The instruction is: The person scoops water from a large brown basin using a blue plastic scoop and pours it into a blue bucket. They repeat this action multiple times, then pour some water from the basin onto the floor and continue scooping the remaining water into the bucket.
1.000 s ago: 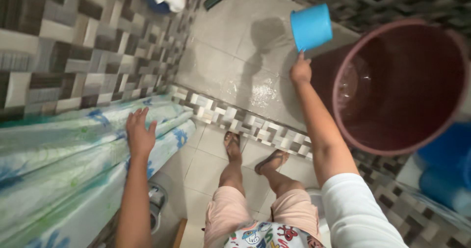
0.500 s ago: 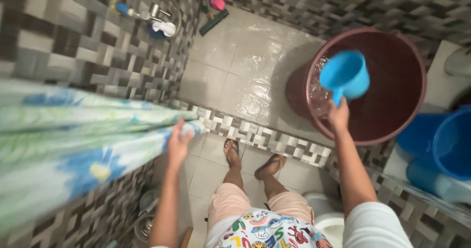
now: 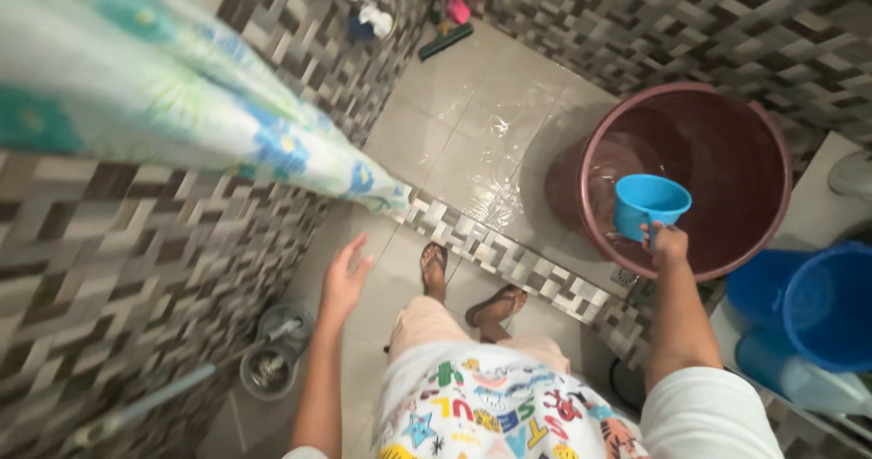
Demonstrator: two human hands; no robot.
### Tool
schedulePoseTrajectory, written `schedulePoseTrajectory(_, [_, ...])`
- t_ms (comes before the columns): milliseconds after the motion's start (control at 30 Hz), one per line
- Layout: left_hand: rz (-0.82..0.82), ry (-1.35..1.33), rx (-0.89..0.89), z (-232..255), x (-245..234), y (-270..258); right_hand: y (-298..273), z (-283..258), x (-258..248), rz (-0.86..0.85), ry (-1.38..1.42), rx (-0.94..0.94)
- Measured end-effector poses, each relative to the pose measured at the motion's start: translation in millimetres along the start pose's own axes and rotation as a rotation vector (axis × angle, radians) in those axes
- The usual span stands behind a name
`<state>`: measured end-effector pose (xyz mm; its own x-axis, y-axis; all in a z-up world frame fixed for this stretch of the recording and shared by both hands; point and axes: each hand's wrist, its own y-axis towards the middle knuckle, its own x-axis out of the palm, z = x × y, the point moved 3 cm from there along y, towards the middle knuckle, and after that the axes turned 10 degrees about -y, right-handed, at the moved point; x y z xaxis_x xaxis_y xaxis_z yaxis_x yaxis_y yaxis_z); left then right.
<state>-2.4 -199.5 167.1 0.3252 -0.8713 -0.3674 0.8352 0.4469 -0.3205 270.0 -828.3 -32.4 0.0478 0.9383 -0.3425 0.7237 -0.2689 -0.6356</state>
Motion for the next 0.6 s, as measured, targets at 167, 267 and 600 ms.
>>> schedulePoseTrajectory(167, [0.336,0.509,0.733,229,-86,-52,-18,1,-4,0.032,-0.012,-0.068])
schedulePoseTrajectory(267, [0.640,0.725,0.875,307,-168,-65,-29,1,-12,0.091,-0.091,-0.068])
schedulePoseTrajectory(600, [0.606,0.936,0.627,260,-228,-37,-86,3,-43,0.141,-0.147,-0.213])
